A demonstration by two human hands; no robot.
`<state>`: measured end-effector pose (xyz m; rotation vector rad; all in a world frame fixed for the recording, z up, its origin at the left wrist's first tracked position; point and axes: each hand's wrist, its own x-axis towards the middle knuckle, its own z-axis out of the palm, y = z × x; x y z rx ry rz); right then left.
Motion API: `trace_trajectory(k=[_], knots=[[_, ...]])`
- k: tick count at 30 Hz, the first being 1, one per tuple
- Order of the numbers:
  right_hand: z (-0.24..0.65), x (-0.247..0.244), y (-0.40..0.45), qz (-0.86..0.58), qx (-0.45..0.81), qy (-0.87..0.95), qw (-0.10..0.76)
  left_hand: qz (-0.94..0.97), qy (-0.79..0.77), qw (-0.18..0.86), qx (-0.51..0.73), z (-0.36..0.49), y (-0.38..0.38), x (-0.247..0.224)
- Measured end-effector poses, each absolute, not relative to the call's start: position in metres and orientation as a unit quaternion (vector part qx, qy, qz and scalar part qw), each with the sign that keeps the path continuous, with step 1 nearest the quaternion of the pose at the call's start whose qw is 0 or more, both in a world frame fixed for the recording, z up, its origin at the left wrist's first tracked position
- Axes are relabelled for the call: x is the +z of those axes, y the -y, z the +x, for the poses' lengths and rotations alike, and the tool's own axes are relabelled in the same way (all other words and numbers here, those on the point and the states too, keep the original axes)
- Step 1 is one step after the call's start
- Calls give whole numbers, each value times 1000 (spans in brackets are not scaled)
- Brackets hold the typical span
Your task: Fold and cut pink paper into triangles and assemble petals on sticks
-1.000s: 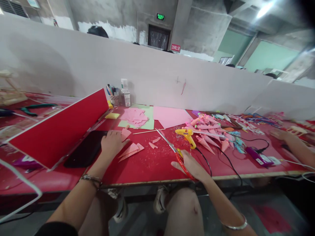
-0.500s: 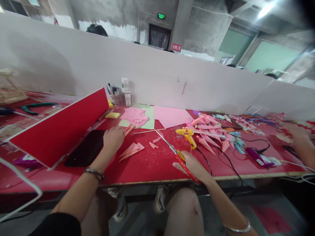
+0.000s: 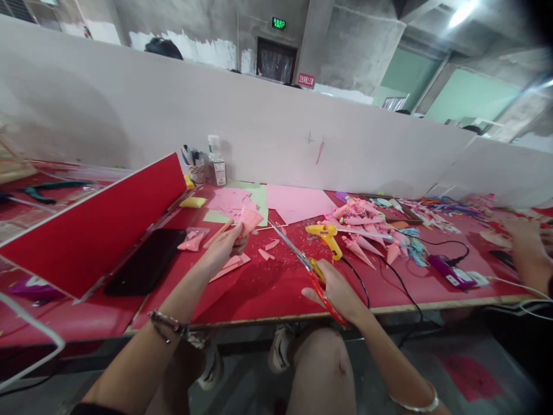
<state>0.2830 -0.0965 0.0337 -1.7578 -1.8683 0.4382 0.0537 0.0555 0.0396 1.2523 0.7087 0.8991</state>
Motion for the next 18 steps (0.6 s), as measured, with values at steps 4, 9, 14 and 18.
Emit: trace_trajectory(k=[4, 9, 14, 18], knots=[[283, 34, 98, -647, 173, 695, 263, 585, -295, 649, 386, 58, -52, 39], [282, 34, 98, -639, 176, 700, 266, 603, -286, 644, 375, 65, -46, 44], [281, 35, 98, -632, 181, 700, 280, 622, -274, 649, 341, 70, -40, 47], [282, 36, 97, -627, 166, 707, 283, 637, -272, 647, 318, 71, -39, 47]])
